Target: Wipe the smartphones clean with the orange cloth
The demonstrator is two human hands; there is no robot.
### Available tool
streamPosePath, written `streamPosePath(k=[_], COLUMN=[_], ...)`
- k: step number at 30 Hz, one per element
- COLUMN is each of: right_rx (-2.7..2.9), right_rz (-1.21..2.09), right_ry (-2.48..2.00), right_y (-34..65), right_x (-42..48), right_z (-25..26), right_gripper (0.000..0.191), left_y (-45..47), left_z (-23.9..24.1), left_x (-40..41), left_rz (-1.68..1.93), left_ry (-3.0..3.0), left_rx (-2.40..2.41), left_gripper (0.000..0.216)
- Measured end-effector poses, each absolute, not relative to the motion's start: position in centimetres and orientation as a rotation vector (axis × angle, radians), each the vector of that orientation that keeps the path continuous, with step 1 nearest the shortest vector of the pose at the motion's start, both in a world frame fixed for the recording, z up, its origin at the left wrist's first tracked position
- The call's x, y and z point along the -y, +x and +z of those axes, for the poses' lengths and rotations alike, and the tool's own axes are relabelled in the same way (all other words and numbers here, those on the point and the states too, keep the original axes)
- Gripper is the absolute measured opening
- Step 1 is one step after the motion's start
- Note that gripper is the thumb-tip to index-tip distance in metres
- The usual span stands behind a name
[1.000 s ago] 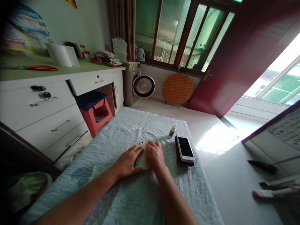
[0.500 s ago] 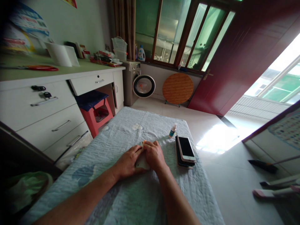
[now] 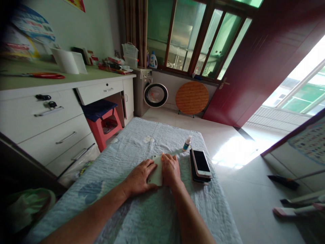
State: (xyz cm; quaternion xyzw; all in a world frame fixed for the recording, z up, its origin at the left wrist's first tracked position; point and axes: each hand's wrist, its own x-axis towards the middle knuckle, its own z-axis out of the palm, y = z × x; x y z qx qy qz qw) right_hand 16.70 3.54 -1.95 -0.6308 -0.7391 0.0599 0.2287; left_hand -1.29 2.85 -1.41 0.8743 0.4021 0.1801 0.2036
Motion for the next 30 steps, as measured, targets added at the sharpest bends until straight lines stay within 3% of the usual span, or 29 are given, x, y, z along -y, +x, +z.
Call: streamPosePath(k=[20, 30], right_rx=[2.187, 2.069], right_rz=[0.182, 0.047], right_ry=[-1.752, -1.976], right_y=[13.9, 16.6], right_x=[-6.5, -6.1], right_z=[-0.4, -0.9], right_gripper=[0.023, 0.024], left_y=[-1.5, -1.4], left_z=[-1.0, -1.1], left_x=[-2.9, -2.7], left_rz=[0.564, 0.482], left_ry=[2.346, 2.414], left_rx=[-1.066, -1.14], left_gripper=[0.077, 0.074])
